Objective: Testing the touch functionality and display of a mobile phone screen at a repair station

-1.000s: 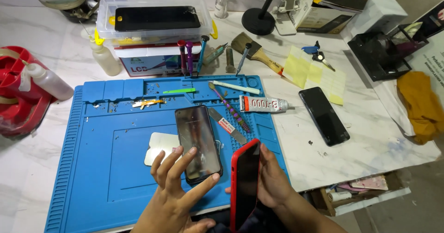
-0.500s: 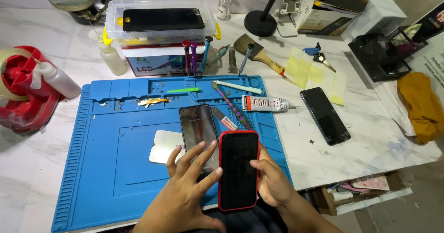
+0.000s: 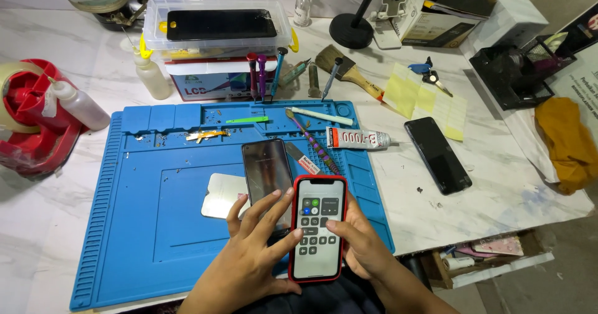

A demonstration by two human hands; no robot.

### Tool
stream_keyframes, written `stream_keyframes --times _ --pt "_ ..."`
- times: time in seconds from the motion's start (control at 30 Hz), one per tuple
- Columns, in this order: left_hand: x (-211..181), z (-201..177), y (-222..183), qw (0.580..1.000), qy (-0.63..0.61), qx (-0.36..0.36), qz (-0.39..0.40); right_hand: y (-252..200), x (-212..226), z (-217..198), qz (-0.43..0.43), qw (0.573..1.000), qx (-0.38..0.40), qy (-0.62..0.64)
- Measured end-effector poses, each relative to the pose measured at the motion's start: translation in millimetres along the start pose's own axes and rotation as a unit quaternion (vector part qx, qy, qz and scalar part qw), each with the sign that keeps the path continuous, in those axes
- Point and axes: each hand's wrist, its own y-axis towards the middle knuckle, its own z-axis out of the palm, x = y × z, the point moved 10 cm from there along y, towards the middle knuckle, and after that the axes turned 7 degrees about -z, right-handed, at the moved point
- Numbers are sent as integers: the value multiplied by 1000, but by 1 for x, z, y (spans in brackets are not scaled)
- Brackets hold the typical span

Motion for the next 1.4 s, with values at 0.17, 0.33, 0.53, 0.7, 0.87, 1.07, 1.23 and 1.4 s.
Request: stream_keyframes --times 0.17,0.33,0.53,0.7,0.87,1.07,1.23,1.4 --pt "1 -16 2 997 -20 -76 -16 -20 23 31 -86 967 239 -9" --pt "-1 -20 0 995 -10 -94 -18 -21 14 28 -112 955 262 -77" --pt "-3 -26 0 993 17 -115 -13 -36 21 49 -95 918 366 118" --pt "-1 -18 -2 996 29 -86 -28 -38 14 43 -63 925 365 83" --pt "-2 -29 -1 990 55 -112 -63 -36 14 43 -71 926 362 77" --pt "-1 -37 2 981 94 -144 -85 -35 12 41 -57 931 351 83" --pt "-6 -35 3 986 79 -130 -64 -36 15 44 -56 934 343 85" --pt "-7 -36 3 987 75 -127 -60 -35 12 39 -68 930 350 87"
